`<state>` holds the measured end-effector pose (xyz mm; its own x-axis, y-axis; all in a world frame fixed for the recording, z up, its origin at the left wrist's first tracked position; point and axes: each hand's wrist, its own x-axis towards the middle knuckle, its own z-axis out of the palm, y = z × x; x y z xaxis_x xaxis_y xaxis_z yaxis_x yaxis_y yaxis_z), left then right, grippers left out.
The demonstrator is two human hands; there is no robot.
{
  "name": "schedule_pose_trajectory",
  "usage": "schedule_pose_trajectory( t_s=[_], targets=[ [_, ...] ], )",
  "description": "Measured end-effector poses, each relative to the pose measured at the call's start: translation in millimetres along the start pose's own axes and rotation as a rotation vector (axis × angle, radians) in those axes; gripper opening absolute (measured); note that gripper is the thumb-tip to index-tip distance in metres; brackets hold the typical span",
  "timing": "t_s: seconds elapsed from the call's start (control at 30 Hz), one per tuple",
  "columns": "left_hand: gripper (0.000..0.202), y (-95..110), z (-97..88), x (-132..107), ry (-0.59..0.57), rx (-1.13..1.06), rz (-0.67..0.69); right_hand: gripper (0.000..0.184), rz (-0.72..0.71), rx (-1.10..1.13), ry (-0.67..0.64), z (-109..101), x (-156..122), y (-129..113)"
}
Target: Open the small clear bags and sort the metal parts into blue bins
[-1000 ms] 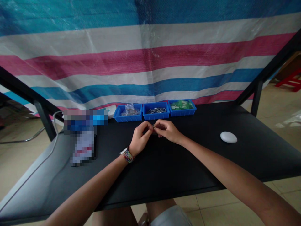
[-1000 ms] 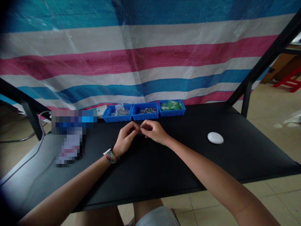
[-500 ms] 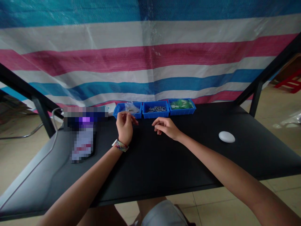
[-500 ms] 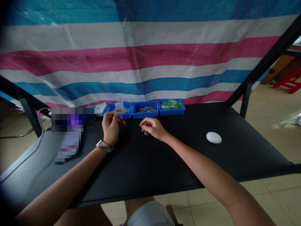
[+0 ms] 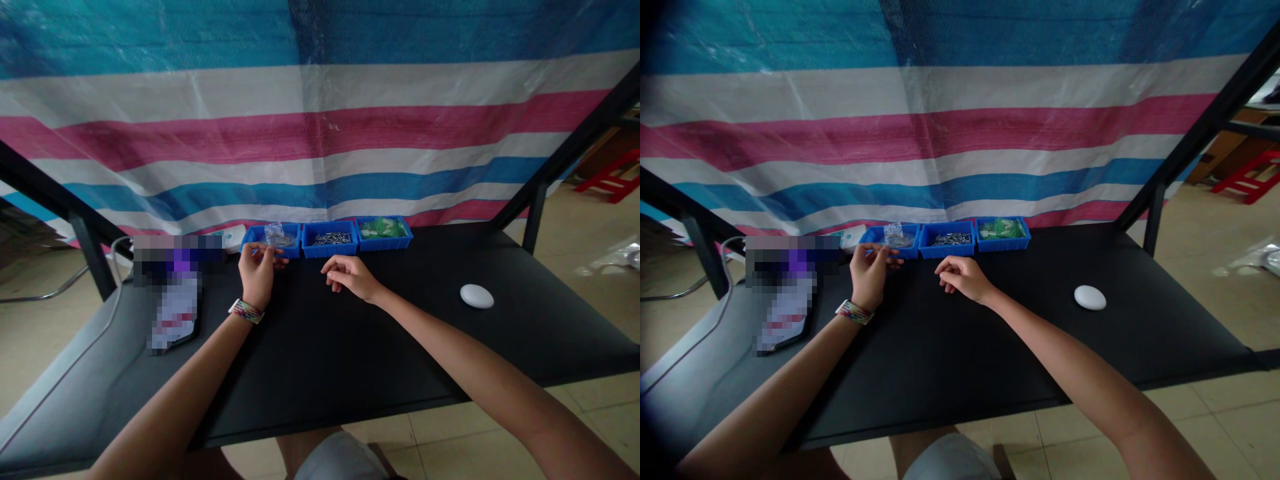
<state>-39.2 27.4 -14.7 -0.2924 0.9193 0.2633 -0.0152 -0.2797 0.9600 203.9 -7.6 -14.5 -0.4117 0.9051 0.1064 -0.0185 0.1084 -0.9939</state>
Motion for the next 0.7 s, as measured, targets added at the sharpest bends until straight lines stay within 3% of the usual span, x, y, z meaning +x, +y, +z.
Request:
schedule_pose_trajectory(
  t_s=[0.53,0.7],
  targets=[
    [0.03,3.9,-5.0,1.0,0.04,-0.057,-0.143,0.013,-0.002,-0.01,-0.009,-1.1,1.8,5.5],
    [0.02,2.6,-4.0,-0.1,0.002,-0.017,-0.099,0.013,-0.003,-0.006,0.001,-0.9,-0.4,3.1]
  ],
)
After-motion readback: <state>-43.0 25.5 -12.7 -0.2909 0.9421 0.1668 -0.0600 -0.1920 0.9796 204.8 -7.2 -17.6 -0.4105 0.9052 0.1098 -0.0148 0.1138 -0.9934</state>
